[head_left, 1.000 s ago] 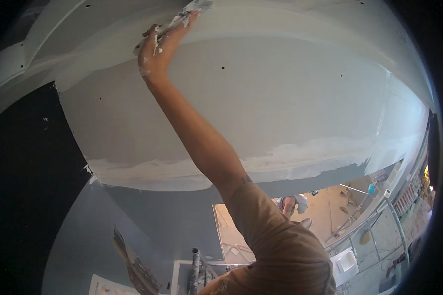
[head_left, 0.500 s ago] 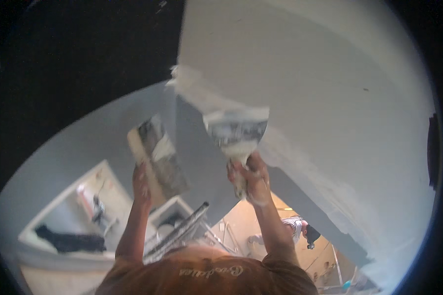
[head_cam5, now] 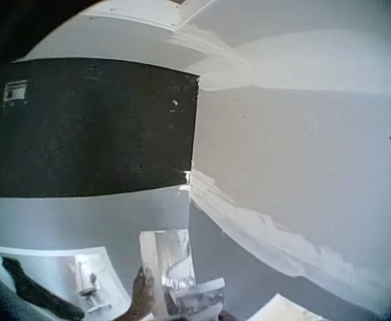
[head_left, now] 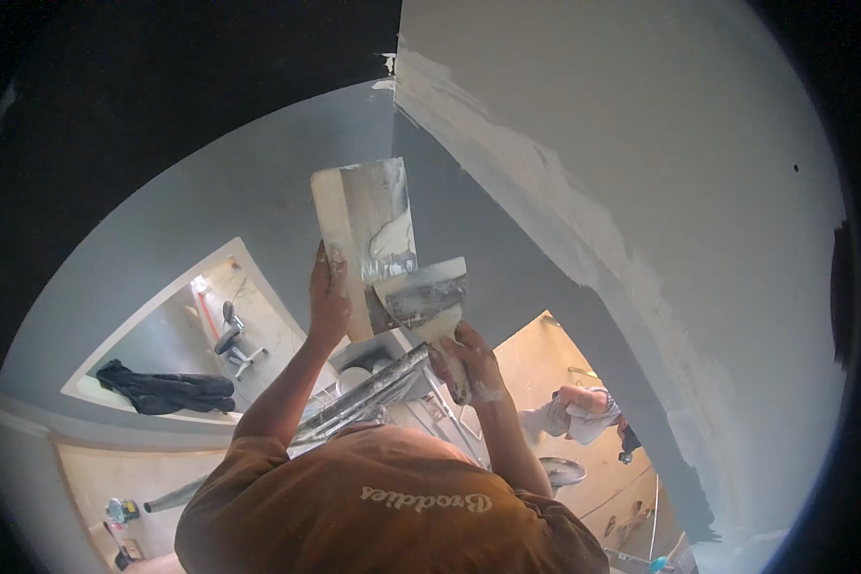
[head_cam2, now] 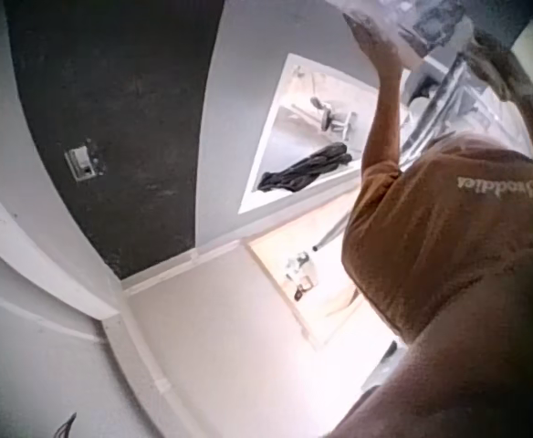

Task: The person applies plaster to the joints and surfaces of a ceiling using a putty knife and a hawk. They spread the plaster in smooth strokes along the seams and across the drywall panels while standing on scaffolding.

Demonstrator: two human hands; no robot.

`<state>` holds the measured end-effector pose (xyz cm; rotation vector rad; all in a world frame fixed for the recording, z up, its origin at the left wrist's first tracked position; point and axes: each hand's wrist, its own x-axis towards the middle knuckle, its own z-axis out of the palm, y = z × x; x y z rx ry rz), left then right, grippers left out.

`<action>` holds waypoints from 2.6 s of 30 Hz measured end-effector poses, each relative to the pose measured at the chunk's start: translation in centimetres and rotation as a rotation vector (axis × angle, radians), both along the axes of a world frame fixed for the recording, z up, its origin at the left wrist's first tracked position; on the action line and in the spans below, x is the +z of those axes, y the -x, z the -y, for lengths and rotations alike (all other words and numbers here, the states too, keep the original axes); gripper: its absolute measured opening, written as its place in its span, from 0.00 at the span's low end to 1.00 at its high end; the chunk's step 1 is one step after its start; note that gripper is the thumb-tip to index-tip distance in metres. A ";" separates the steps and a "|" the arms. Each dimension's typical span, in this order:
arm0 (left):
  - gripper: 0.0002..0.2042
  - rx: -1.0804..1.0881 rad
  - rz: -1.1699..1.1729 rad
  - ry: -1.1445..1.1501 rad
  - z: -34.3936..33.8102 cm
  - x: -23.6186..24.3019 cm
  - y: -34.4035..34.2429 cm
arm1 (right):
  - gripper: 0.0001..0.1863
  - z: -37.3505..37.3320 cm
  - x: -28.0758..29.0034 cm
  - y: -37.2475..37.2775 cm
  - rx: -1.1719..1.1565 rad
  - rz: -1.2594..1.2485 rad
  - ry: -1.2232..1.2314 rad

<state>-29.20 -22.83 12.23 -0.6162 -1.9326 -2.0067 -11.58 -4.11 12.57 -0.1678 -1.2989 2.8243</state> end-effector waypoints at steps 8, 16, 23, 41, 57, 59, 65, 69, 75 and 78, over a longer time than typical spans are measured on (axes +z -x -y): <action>0.22 -0.130 0.010 0.336 -0.7 2.6 -5.7 | 0.12 -1.5 0.5 1.2 -0.060 -0.144 0.201; 0.23 -0.841 0.963 -0.484 -0.6 2.2 -4.2 | 0.34 -3.2 5.9 -1.1 -0.338 -0.703 -1.643; 0.21 -0.840 0.912 -0.460 0.2 2.3 -4.2 | 0.35 -3.5 5.7 -4.4 -0.210 -0.388 -2.171; 0.26 -0.470 0.503 -0.378 -1.4 -2.2 -2.0 | 0.19 -1.6 3.5 -6.2 -0.049 0.153 -0.004; 0.21 -0.887 0.627 -0.226 4.4 -2.3 5.8 | 0.20 -0.8 6.2 -5.3 -0.024 -0.071 0.255; 0.21 -1.026 0.728 -0.337 5.7 -1.5 6.5 | 0.20 0.9 6.9 -5.0 -0.121 -0.172 0.232; 0.26 -0.705 0.696 -0.128 6.6 0.6 6.4 | 0.11 2.5 16.0 -3.1 -0.871 -0.322 -0.396; 0.33 -0.829 0.358 -0.069 8.5 0.8 4.9 | 0.07 1.4 26.6 -5.1 -1.310 -0.700 -0.901; 0.32 -0.838 0.442 -0.193 6.9 -2.6 5.8 | 0.10 -4.2 40.7 -9.1 -1.777 -1.176 -0.844; 0.32 -0.866 0.506 -0.264 6.5 -4.3 7.2 | 0.11 -6.8 44.5 -8.6 -1.817 -1.169 -0.796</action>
